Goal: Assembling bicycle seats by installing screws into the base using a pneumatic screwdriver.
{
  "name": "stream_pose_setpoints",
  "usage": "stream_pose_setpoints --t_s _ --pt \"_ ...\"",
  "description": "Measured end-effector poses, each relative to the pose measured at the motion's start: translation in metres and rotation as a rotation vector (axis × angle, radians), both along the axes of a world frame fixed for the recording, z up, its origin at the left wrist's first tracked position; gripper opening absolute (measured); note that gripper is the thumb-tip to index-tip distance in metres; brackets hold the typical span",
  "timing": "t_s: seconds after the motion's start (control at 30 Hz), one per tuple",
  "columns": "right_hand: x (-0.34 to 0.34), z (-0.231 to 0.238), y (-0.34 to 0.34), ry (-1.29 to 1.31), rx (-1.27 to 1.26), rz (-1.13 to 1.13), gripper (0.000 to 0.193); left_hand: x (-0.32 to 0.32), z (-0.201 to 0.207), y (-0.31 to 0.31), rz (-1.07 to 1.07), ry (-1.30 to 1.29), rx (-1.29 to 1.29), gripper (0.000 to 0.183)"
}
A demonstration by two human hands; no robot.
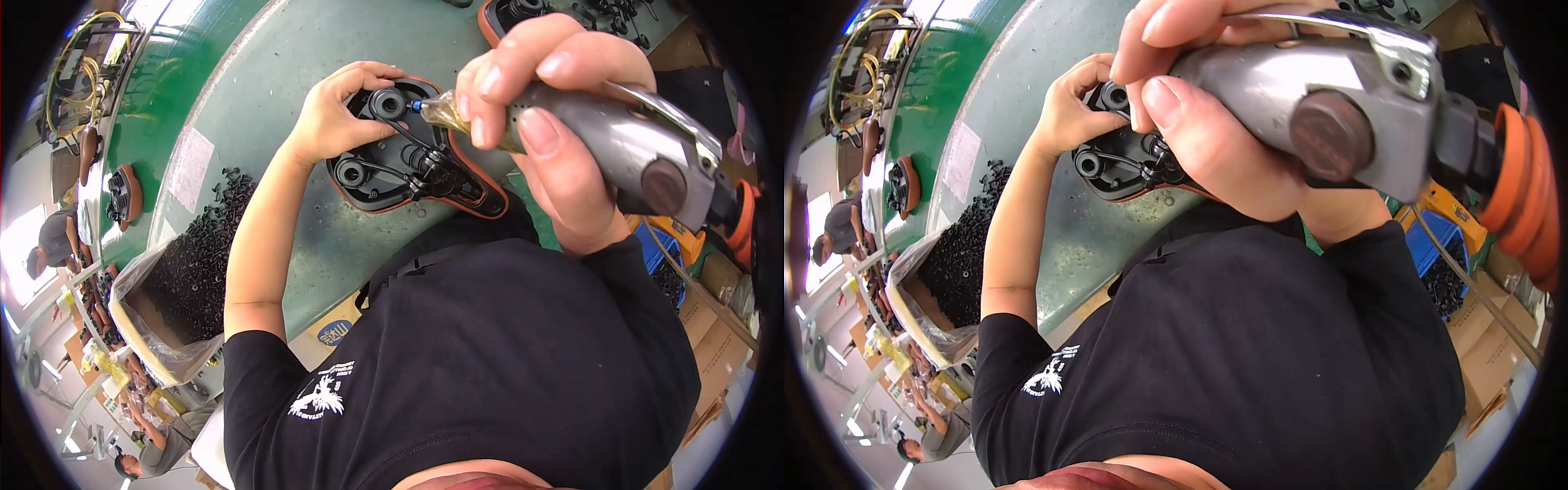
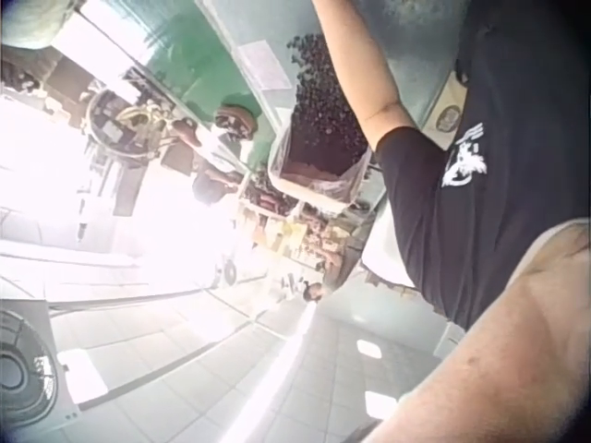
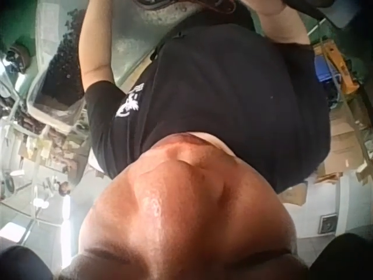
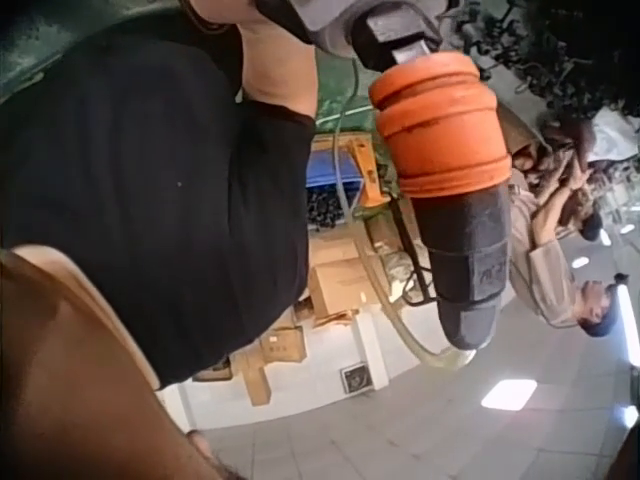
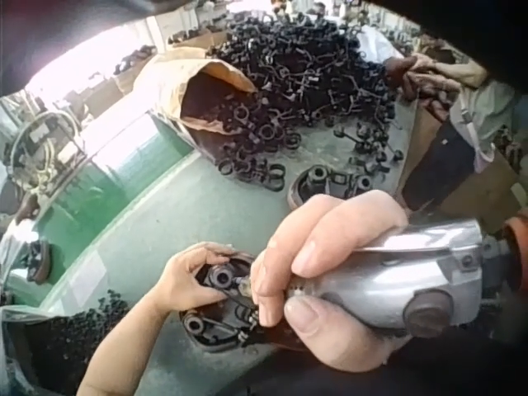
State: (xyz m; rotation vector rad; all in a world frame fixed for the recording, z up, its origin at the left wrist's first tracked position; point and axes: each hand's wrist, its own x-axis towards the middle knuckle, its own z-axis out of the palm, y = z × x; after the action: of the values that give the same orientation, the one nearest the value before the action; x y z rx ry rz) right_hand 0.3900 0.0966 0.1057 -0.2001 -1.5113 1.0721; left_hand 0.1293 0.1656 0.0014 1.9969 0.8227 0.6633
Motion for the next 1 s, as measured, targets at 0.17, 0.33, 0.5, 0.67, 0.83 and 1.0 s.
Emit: stream_pose_setpoints --t_s 0.17,0.33,0.5,0.67,0.83,1.0 --pt "-0.008 -0.005 0.006 -0.036 -0.023 0.000 0.037 0.010 -0.007 -0.016 0.151 -0.190 -0.146 0.037" --pt "-0.026 -0.016 0.021 -0.084 -0.015 0.026 0.034 0.011 0.000 -0.020 0.204 -0.141 -0.102 0.035" --pt "-0.037 -0.012 0.021 -0.266 0.029 -0.031 0.035 0.007 -0.007 -0.011 0.183 -0.132 -0.001 0.037" --pt "-0.038 -0.007 0.017 -0.287 -0.040 0.027 0.032 0.005 -0.018 -0.009 0.152 -0.170 0.057 0.039" --pt "-0.042 -0.025 0.028 -0.239 -0.049 0.042 0.032 0.006 -0.026 -0.006 0.125 -0.195 0.087 0.043" --pt "-0.048 -0.021 0.035 -0.295 -0.076 0.041 0.027 0.007 -0.029 -0.005 0.128 -0.252 0.089 0.044"
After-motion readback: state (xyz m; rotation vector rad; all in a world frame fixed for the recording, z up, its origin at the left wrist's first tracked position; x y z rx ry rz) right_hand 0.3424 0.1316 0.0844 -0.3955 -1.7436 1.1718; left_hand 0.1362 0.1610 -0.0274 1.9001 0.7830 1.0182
